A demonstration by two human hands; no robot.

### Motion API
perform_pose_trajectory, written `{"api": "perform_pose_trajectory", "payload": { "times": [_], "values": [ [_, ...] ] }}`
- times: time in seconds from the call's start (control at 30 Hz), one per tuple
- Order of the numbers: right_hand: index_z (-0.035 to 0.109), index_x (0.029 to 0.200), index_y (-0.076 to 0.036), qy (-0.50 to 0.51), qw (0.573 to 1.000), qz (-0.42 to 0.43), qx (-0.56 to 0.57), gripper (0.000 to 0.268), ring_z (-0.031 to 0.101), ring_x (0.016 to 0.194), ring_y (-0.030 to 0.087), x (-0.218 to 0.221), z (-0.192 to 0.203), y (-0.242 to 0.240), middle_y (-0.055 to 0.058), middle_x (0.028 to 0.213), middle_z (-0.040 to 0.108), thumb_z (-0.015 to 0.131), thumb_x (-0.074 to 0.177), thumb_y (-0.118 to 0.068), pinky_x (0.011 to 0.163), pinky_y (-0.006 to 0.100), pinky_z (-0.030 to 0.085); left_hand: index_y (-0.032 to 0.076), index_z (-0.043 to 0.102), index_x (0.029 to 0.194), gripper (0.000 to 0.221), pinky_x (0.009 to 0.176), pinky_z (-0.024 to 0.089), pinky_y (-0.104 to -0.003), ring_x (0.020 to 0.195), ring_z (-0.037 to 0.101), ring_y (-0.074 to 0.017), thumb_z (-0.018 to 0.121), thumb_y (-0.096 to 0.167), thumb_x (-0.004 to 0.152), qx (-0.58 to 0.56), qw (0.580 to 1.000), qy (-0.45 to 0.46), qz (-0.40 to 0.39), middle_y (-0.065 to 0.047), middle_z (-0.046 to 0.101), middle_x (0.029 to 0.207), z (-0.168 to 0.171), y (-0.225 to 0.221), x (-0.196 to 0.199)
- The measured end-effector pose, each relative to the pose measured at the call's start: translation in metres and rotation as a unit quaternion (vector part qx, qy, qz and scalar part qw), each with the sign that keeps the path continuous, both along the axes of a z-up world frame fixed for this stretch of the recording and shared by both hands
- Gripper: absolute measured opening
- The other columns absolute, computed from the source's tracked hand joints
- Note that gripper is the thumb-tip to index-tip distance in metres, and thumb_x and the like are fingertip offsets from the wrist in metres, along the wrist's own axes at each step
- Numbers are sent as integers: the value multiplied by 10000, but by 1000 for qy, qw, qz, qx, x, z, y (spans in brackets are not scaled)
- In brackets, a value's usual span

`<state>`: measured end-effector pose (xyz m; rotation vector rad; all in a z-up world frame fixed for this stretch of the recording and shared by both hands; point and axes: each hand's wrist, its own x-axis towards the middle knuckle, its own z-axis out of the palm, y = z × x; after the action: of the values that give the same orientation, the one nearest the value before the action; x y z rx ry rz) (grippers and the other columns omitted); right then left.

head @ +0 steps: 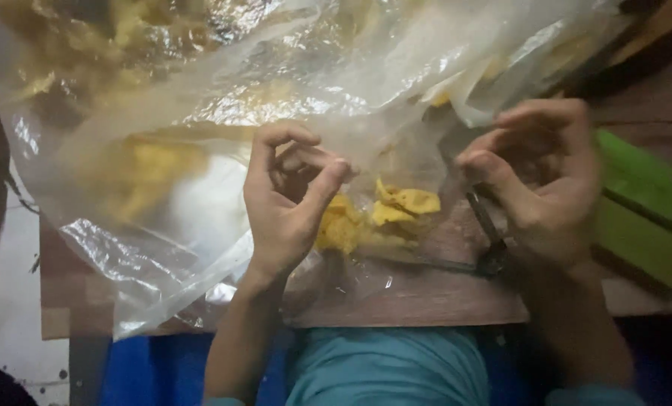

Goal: The person uses tongs to place yellow fried snacks into small clear plastic bags on a wooden table, then seals each bag with a handheld heat sealer. The process is repeated for multiple bags.

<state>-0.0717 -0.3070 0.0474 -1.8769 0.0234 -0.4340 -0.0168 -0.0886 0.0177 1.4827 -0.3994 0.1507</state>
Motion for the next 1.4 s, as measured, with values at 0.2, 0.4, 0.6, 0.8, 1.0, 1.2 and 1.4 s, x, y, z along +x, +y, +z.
{"api": "perform_pose_trajectory", "payload": {
  "times": [0.2, 0.4, 0.6, 0.8, 1.0, 1.2, 1.4],
  "values": [
    [563, 1088, 39, -151, 988, 32, -10, 172, 704, 936, 263, 3, -31, -7, 182, 1013, 654, 684, 1034, 148, 906, 345, 622, 111, 459, 1170, 314, 847, 635, -280, 932, 707, -193, 674, -38, 995, -30, 998, -57, -20, -71, 593, 990, -11, 3, -7],
    [622, 1028, 81, -146, 987, 39, -53, 117, 671, 933, 300, 3, -25, -4, 220, 981, 667, 657, 1012, 191, 893, 369, 555, -3, 608, 1094, 163, 930, 656, -346, 994, 732, -283, 642, -122, 988, -47, 989, -134, -40, -152, 685, 1019, -14, 5, -2],
    [632, 1069, 114, -127, 990, 44, -50, 144, 630, 953, 297, 3, -23, -3, 246, 1027, 661, 730, 969, 84, 903, 351, 486, -28, 628, 1142, 201, 918, 646, -295, 998, 708, -244, 712, -76, 965, 14, 992, -123, -38, -171, 685, 1081, -8, 9, -3],
    [660, 1195, 139, -133, 981, 55, -130, 211, 630, 926, 292, 6, -22, -6, 229, 1007, 664, 739, 1006, 90, 870, 359, 504, -3, 650, 1185, 236, 918, 662, -296, 955, 769, -235, 723, -87, 977, 128, 975, -183, 15, -161, 733, 1091, -5, 9, -1],
    [737, 1128, 99, -174, 957, 14, -231, 63, 622, 967, 324, 11, -31, -8, 234, 1061, 659, 737, 1074, 66, 868, 390, 482, -50, 682, 1107, 95, 761, 575, -325, 857, 643, -263, 679, -28, 1015, 244, 908, -316, 127, -160, 652, 970, -9, -1, 1],
    [667, 1014, 92, -206, 948, 44, -240, 91, 678, 891, 319, 14, -39, -9, 216, 964, 699, 673, 1078, 28, 817, 406, 556, 41, 655, 1091, 116, 696, 563, -284, 823, 658, -195, 684, -34, 1006, 256, 924, -262, 108, -81, 717, 954, -25, 5, 2],
    [564, 1096, 67, -180, 980, -6, -87, 169, 698, 906, 261, 3, -35, 2, 211, 1012, 676, 724, 1056, 105, 841, 317, 573, 40, 608, 1093, 172, 676, 604, -265, 740, 712, -183, 673, -92, 1004, 136, 956, -246, 86, -96, 694, 909, -10, 5, -5]
  ]
}}
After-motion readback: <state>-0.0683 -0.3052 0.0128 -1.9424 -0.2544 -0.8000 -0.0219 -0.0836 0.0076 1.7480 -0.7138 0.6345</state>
